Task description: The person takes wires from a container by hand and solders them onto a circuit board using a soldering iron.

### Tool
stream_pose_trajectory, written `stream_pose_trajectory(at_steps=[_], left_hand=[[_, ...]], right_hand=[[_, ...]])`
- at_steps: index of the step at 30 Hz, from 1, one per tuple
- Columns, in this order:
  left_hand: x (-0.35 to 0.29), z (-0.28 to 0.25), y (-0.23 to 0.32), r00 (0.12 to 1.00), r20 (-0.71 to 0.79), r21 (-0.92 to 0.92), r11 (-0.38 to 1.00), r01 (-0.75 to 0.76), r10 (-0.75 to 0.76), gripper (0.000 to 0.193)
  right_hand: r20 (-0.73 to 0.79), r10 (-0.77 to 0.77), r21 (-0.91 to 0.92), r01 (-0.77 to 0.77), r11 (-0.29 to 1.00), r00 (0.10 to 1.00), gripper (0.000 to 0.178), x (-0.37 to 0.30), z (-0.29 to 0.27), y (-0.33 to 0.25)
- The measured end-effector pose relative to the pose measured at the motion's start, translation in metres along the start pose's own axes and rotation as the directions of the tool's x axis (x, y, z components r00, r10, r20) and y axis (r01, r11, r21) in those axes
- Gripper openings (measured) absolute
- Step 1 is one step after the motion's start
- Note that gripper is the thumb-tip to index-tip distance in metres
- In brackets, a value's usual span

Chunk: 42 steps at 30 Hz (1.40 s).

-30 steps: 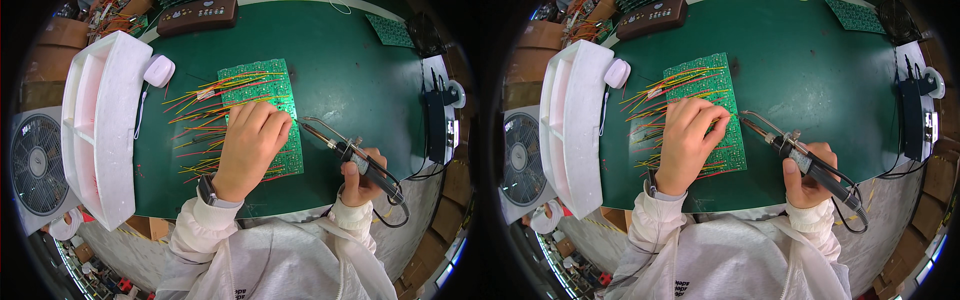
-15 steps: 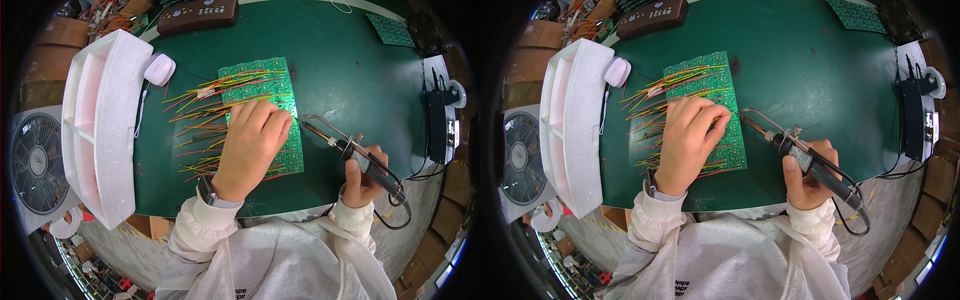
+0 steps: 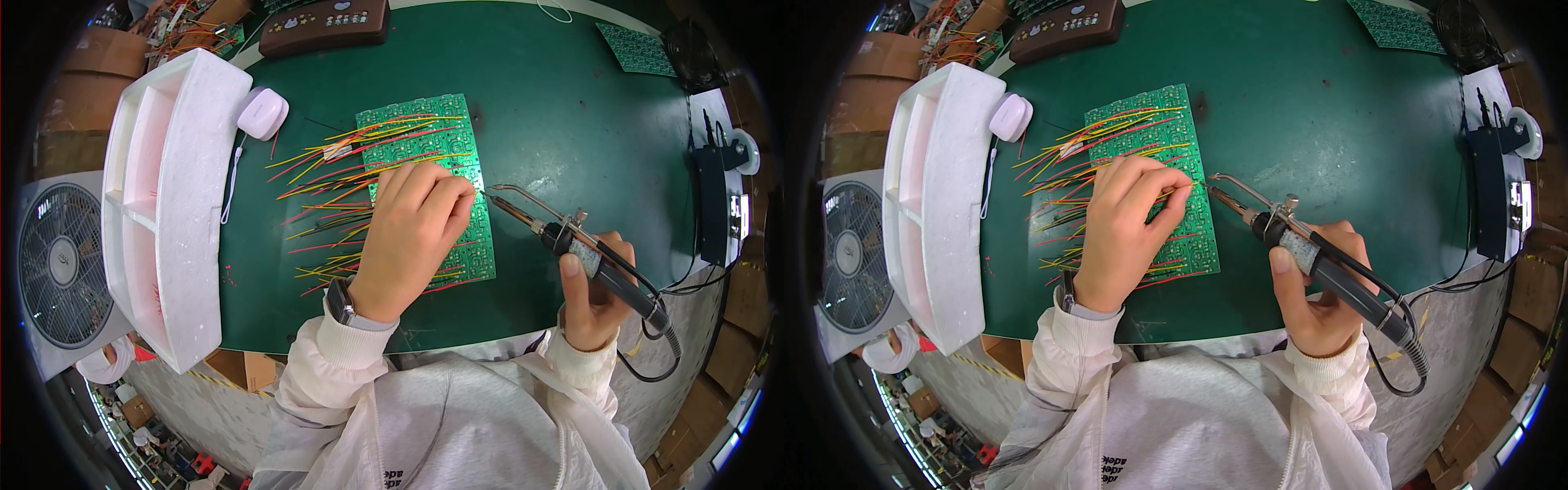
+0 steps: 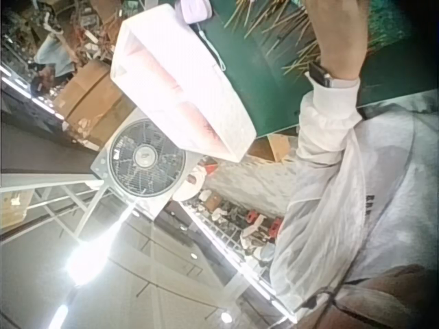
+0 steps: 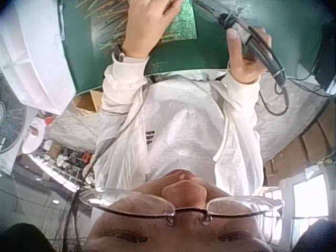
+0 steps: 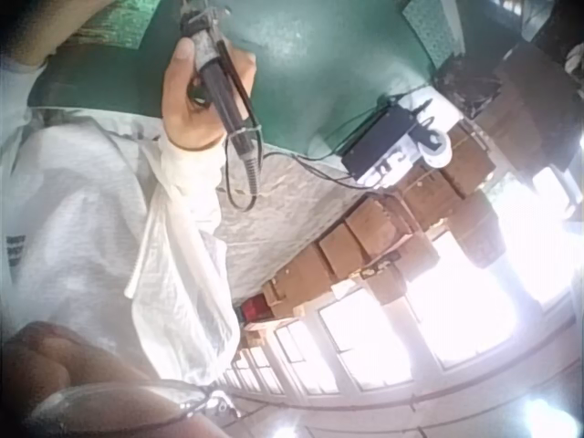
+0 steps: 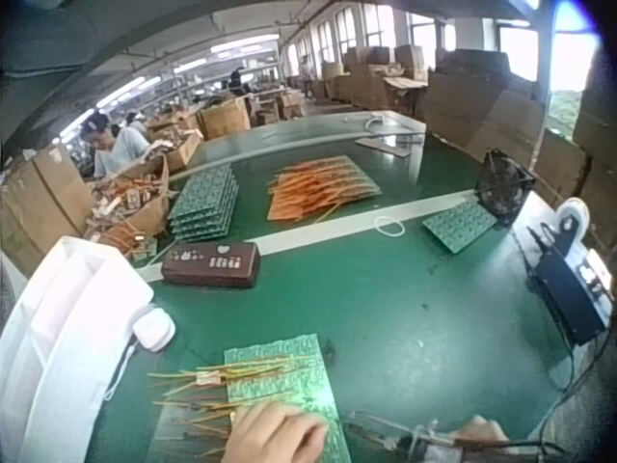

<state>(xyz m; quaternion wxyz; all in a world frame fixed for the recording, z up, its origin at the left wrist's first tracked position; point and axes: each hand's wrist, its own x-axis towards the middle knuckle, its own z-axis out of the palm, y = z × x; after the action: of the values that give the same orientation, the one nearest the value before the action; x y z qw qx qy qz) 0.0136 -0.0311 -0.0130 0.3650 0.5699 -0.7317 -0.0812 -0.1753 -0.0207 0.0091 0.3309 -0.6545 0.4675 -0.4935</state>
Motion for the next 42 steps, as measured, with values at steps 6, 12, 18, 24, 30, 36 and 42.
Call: stream_pose_trajectory(at_steps=[6,12,18,24,30,36,42], left_hand=[[0.0,0.0,0.0,1.0,-0.009,-0.025,1.0,0.012,-0.013,0.014],[-0.001,0.001,-0.002,1.0,-0.025,-0.044,0.999,0.001,-0.002,0.015],[-0.002,0.003,-0.003,0.999,-0.04,-0.059,0.998,-0.006,0.004,0.016],[-0.001,0.004,-0.003,0.998,-0.06,-0.054,0.998,-0.019,0.015,0.016],[-0.002,0.004,-0.002,0.997,-0.077,-0.049,0.998,-0.029,0.025,0.016],[-0.003,0.005,-0.003,0.995,-0.093,-0.044,0.998,-0.043,0.038,0.016],[-0.003,0.005,-0.005,0.994,-0.094,-0.042,0.998,-0.055,0.051,0.015]], right_hand=[[-0.017,0.003,0.015,-0.003,1.0,1.0,0.017,0.001,0.0,-0.001],[-0.02,0.005,0.001,-0.005,1.0,1.0,0.017,0.001,0.001,-0.002],[-0.02,-0.024,-0.006,0.024,1.0,1.0,0.016,0.001,0.001,-0.001],[-0.037,-0.024,-0.011,0.023,1.0,0.999,0.015,0.002,0.001,-0.002],[0.011,-0.034,-0.044,0.035,0.998,0.999,0.017,0.002,-0.001,-0.006],[0.02,-0.014,-0.049,0.015,0.999,1.0,0.019,0.002,0.0,-0.007],[0.014,-0.019,-0.057,0.02,0.998,1.0,0.018,0.003,0.0,-0.009]])
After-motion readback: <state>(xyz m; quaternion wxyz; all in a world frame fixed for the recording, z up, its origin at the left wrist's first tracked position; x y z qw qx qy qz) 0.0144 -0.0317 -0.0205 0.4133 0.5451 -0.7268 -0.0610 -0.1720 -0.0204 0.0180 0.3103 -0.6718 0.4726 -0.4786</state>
